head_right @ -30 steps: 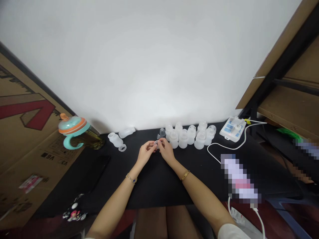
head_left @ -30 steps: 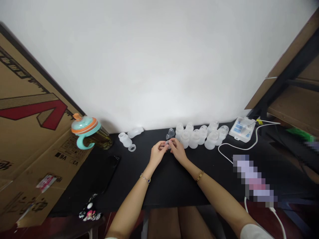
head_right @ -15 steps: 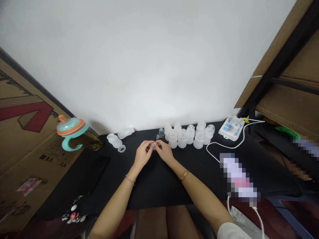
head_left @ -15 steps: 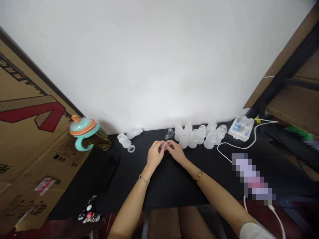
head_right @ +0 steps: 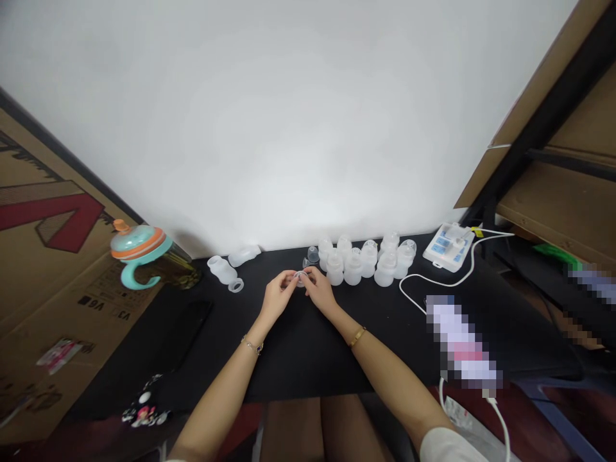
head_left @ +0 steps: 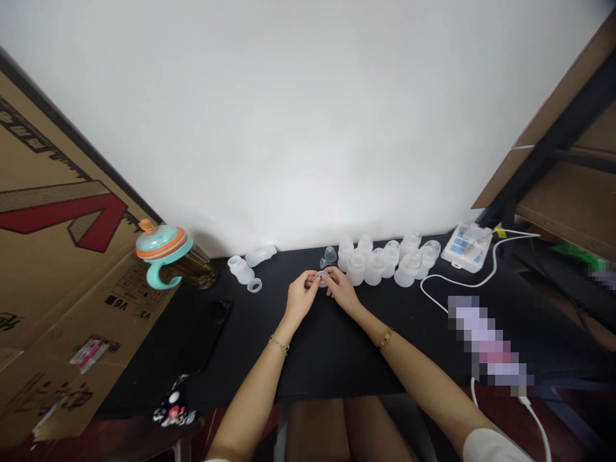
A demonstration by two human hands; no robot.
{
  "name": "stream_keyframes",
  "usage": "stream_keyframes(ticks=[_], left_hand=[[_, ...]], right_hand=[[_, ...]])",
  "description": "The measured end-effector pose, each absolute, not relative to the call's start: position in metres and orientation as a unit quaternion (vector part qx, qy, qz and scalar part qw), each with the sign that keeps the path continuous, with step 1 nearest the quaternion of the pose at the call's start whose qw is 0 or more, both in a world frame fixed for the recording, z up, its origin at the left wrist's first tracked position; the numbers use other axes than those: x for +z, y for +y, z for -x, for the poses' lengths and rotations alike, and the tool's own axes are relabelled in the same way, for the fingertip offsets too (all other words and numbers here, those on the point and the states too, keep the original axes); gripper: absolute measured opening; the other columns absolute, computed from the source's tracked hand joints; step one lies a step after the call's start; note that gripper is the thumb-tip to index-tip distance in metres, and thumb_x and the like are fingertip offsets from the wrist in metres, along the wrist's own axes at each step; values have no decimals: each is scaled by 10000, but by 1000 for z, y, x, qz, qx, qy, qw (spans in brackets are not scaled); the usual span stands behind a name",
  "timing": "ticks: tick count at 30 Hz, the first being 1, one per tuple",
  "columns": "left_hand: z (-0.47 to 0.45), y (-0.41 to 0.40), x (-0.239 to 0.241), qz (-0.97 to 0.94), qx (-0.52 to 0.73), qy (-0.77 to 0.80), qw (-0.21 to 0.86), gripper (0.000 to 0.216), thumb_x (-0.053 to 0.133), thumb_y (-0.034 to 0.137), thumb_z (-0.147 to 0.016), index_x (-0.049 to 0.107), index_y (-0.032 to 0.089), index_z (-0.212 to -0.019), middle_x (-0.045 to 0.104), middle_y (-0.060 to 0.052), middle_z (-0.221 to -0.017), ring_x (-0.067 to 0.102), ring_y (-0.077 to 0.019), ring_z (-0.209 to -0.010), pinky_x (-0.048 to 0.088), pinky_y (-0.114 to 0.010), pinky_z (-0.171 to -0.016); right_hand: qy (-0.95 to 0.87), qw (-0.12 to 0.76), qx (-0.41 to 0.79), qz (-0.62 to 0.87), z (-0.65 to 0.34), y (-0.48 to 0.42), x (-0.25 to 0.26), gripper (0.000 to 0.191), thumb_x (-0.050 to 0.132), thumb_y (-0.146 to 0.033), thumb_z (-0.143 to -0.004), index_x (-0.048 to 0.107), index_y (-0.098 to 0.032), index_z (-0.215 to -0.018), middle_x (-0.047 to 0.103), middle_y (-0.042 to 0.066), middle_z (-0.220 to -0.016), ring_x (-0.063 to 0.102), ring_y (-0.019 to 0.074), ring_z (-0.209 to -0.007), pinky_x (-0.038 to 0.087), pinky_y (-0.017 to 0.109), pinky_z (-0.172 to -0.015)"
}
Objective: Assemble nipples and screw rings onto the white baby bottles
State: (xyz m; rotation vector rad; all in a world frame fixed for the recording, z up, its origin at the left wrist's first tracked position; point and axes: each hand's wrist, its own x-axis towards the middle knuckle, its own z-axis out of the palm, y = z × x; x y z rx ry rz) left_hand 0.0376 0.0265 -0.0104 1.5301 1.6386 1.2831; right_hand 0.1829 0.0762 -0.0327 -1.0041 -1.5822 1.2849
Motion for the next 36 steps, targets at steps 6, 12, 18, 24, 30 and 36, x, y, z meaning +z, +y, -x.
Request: stream_keyframes(ticks=[6, 12, 18, 24, 30, 36], left_hand=[[-38, 26, -10, -579, 473, 606, 271, 271, 611, 427, -915, 711, 193, -1010, 749, -53, -906, 688, -177, -789, 508, -248, -662], [-36, 27, -12, -587, 460, 613, 261, 251, 600, 413, -918, 705, 200, -1001, 751, -49, -911, 686, -182, -796, 512, -269, -707], [-35, 27, -13, -595, 453, 619, 239, 235, 593, 404, -923, 700, 204, -984, 748, -43, -892, 678, -179, -773, 509, -283, -736], [-35, 26, -10, -597, 445, 623, 238, 225, 583, 395, -925, 694, 205, -972, 743, -39, -884, 680, -179, -775, 500, -280, -733], [-37, 25, -9, -595, 448, 625, 234, 237, 572, 408, -918, 691, 205, -946, 738, -41, -864, 668, -179, -762, 490, -282, -732], [-37, 25, -8, -596, 450, 624, 230, 228, 576, 405, -914, 690, 207, -919, 722, -29, -827, 643, -167, -719, 478, -272, -706]], right_hand=[[-633, 424, 511, 398, -182, 78, -35, 295, 538, -515, -900, 561, -222, -928, 602, -31, -681, 541, 120, -477, 416, 226, -446], [-649, 421, 495, 396, -182, 78, -38, 272, 534, -494, -913, 556, -223, -926, 609, -29, -683, 551, 120, -479, 421, 222, -445], [-654, 426, 494, 382, -182, 79, -38, 249, 536, -467, -911, 557, -219, -914, 629, -21, -718, 540, 108, -469, 429, 230, -467], [-659, 427, 491, 376, -182, 79, -38, 258, 538, -477, -912, 560, -220, -918, 644, -10, -730, 538, 116, -475, 438, 236, -463], [-660, 428, 487, 379, -182, 77, -36, 268, 540, -488, -904, 561, -220, -913, 642, -8, -723, 552, 128, -498, 458, 239, -464], [-665, 429, 474, 386, -181, 76, -36, 253, 540, -476, -904, 569, -225, -910, 645, -12, -696, 564, 136, -497, 456, 245, -471]])
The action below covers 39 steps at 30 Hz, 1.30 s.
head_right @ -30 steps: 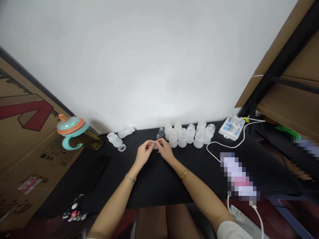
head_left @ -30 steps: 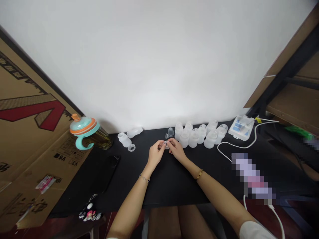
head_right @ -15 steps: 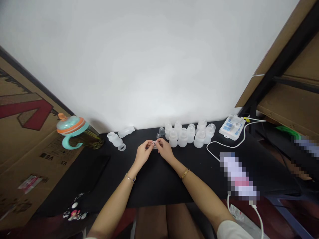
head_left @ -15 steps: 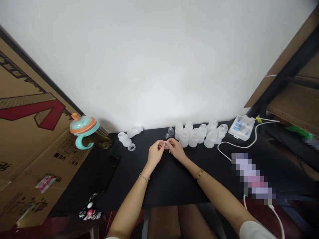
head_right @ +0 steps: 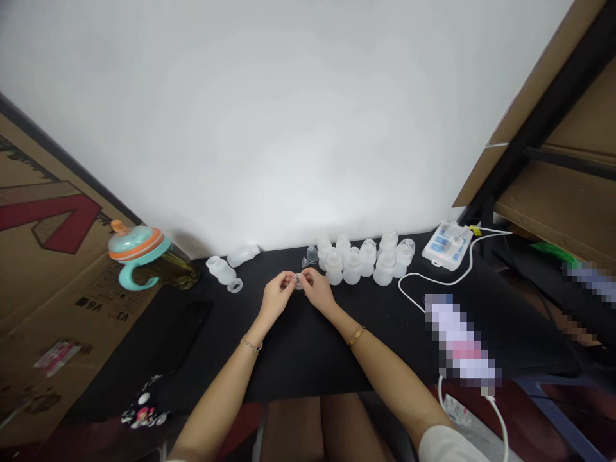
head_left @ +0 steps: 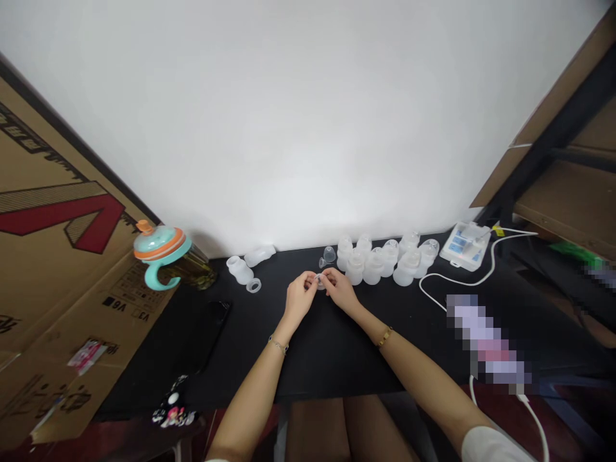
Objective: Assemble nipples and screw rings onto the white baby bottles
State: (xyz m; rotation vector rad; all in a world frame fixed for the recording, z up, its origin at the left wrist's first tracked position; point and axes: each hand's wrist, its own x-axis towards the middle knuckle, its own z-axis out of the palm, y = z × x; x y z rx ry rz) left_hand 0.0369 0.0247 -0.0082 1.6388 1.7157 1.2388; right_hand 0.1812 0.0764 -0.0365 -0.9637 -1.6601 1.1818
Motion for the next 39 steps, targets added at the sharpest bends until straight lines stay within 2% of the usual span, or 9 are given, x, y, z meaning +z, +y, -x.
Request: stream_keyframes(ticks=[7, 35, 39], left_hand=[[-37, 26, -9, -592, 449, 631, 225, 189, 602, 377, -898, 686, 207, -891, 710, -17, -796, 640, -157, -692, 476, -256, -676], [-37, 26, -8, -606, 444, 623, 216, 187, 596, 367, -910, 688, 205, -899, 710, -14, -793, 636, -148, -674, 475, -249, -655], [-38, 25, -7, -600, 452, 621, 225, 228, 597, 405, -921, 700, 202, -933, 725, -24, -827, 641, -148, -681, 482, -248, -651]], right_hand=[[-677, 422, 456, 395, -182, 77, -38, 228, 533, -448, -916, 586, -226, -919, 683, 8, -726, 597, 151, -531, 452, 245, -483], [-685, 423, 432, 407, -183, 78, -42, 241, 529, -457, -926, 593, -225, -925, 649, 2, -696, 594, 162, -556, 471, 255, -501], [-678, 430, 434, 409, -182, 76, -39, 248, 528, -468, -932, 593, -229, -924, 645, 0, -693, 592, 160, -541, 466, 257, -491]])
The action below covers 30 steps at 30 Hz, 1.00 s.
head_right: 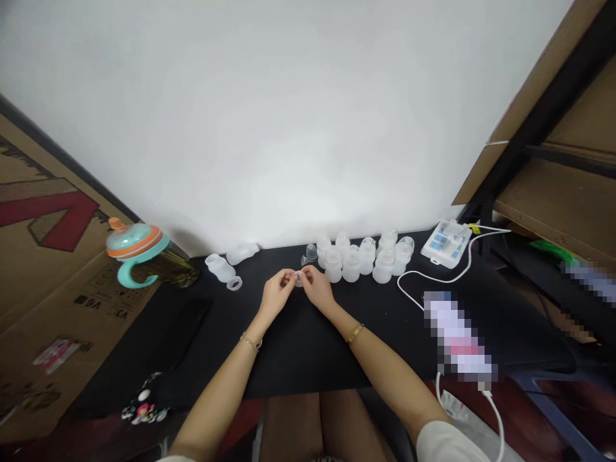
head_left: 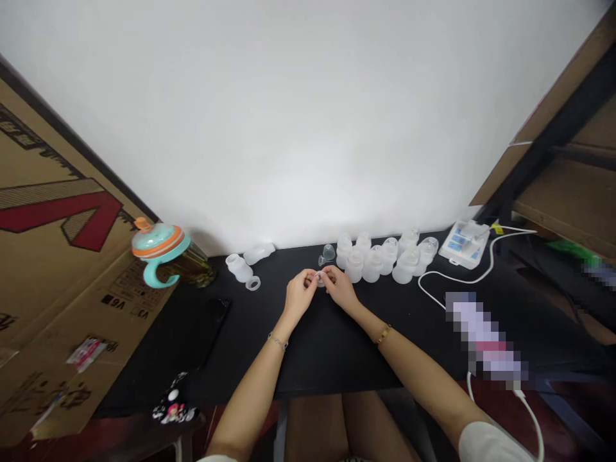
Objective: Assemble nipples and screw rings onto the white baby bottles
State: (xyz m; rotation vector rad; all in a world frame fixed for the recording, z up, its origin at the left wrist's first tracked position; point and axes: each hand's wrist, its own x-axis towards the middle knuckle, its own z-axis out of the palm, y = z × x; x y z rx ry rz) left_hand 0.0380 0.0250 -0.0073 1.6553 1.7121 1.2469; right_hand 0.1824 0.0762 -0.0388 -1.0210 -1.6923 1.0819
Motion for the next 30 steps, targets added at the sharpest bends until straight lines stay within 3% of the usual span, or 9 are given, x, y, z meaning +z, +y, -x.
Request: stream_keyframes(ticks=[8, 21, 30], left_hand=[[-41, 27, -11, -561, 499, 587, 303, 336, 671, 471, -871, 676, 187, -1050, 733, -52, -914, 652, -145, -723, 494, -220, -594], [-38, 25, -9, -578, 499, 604, 229, 255, 620, 378, -902, 729, 200, -1049, 709, -62, -959, 644, -153, -758, 510, -235, -640], [-36, 28, -13, -575, 504, 598, 240, 247, 635, 361, -901, 745, 185, -1034, 714, -52, -918, 652, -147, -754, 496, -220, -629]], right_hand=[[-634, 463, 462, 412, -184, 74, -30, 309, 513, -488, -945, 587, -237, -1108, 653, -12, -703, 581, 155, -486, 457, 275, -491], [-634, 440, 487, 409, -183, 77, -34, 322, 559, -514, -912, 633, -219, -1016, 700, 18, -808, 581, 137, -503, 450, 259, -474], [-648, 439, 489, 384, -184, 78, -37, 329, 551, -512, -938, 632, -213, -1050, 631, -27, -682, 562, 123, -471, 447, 243, -478]])
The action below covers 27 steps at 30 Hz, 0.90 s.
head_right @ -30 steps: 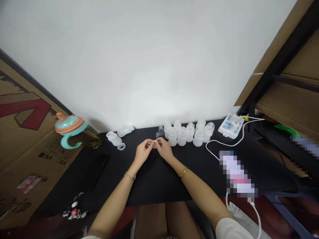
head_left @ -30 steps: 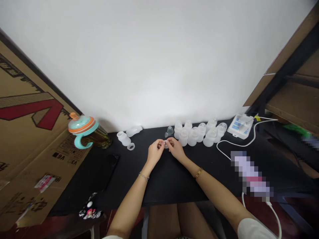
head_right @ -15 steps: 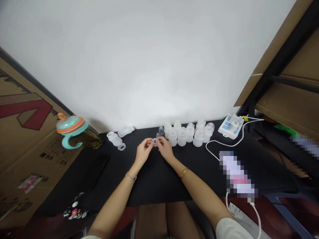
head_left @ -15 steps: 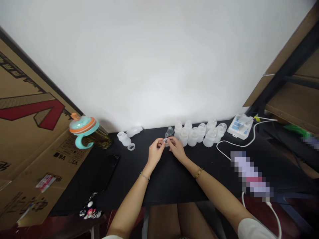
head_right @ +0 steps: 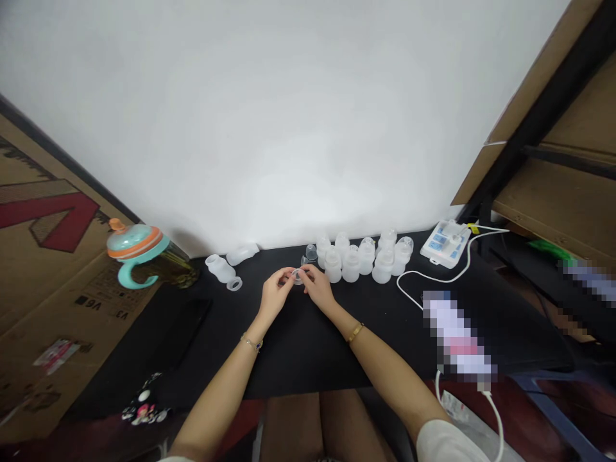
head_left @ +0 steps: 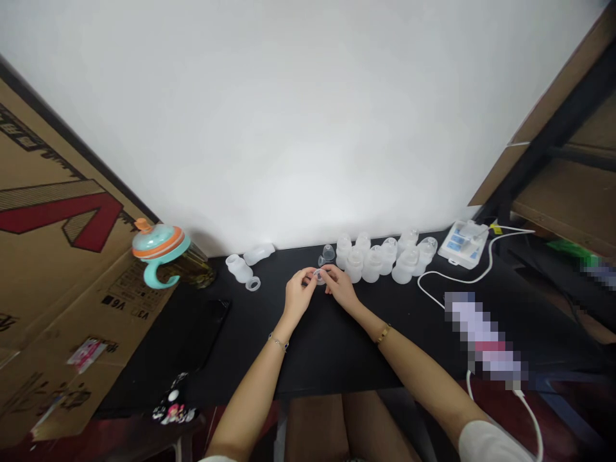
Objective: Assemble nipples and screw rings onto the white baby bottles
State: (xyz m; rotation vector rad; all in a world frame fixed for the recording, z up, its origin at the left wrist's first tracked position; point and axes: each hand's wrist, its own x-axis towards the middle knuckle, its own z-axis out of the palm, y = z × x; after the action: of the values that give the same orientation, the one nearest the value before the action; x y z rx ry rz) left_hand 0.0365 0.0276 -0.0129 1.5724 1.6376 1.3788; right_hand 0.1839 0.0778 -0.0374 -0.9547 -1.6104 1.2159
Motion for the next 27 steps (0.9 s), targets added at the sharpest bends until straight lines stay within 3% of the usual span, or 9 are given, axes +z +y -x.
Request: stream_keyframes(ticks=[27], left_hand=[[-33, 30, -17, -609, 484, 597, 194, 189, 623, 313, -914, 750, 187, -975, 703, -43, -857, 650, -150, -726, 500, -242, -644]], right_hand=[[-674, 422, 468, 385, -183, 77, -37, 268, 531, -478, -932, 574, -214, -946, 647, -16, -698, 574, 126, -471, 446, 243, -478]])
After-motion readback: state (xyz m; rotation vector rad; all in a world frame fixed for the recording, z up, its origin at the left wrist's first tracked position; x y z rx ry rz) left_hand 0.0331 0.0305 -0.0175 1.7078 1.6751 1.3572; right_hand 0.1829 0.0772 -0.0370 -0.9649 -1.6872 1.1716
